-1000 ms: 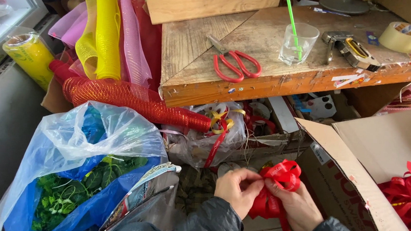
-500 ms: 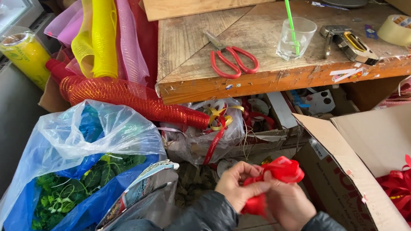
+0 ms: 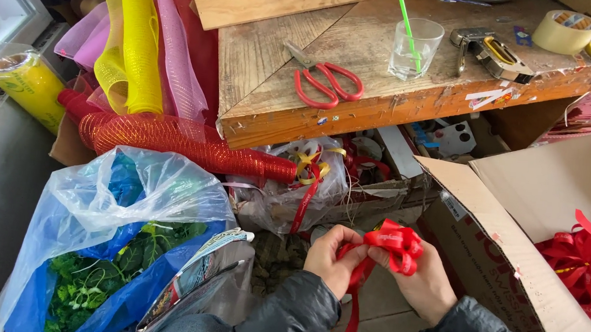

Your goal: The person is making decorative red bows by folding ribbon and securing the center with gold wire.

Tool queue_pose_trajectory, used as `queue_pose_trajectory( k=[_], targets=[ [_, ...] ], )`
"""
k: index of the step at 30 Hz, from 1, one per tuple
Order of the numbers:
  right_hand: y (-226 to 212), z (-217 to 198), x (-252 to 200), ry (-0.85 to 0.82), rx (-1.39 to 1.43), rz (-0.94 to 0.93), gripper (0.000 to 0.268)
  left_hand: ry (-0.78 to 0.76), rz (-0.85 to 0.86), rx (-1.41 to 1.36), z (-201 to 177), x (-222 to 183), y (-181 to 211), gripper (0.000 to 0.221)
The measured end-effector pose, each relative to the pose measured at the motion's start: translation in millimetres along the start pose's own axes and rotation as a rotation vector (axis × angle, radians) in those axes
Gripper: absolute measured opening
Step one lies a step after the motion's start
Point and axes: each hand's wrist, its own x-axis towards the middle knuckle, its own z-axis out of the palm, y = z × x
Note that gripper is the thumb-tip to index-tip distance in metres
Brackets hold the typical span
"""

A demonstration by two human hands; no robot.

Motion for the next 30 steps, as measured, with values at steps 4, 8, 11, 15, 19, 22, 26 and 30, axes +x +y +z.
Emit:
queue_pose_trajectory(
  k=[4,8,11,15,19,22,26,30],
  targets=[
    [1.6,-5.6,3.7,-0.038,-0.213,-0.126,0.029,-0.13,-0.081,-0.334,-3.6,9.3,-8.6,0.009],
    [-0.4,-3.4,1.4,-0.13,-0.032,-0.158,0.02,-0.212,-0.17,-0.292,-11.4,-0.4,19.2,0.033],
    [44.0,-12.1,15.8,-0.111,-0.104,-0.234,0.016,-0.244,-0.193,-0.265,-12.0,-11.3,27.3,0.045],
    [22.6,-1.2,6.1,-0.076,0.166,-0.036,0.011,-0.177,-0.124,-0.394,-7.7,-1.1,6.5,0.035],
    [10.6,-9.1,6.4,-0.095,0.411,0.151,0.014,-0.266,-0.069,-0.464,-15.5,-4.3,21.7,0.024],
    [7.8,-13.8,3.8,-0.105,0.3,0.075,0.016,-0.267,-0.056,-0.468,-18.0,-6.6,23.9,0.02],
    [-4.5,-16.6,4.2,-0.193,0.105,-0.048,0.019,-0.317,-0.07,-0.466,-21.3,-9.7,32.5,0.026],
    [-30.1,-7.5,0.3,-0.127,0.063,-0.09,0.026,-0.271,-0.042,-0.504,-22.9,-5.5,30.5,0.016]
  ],
)
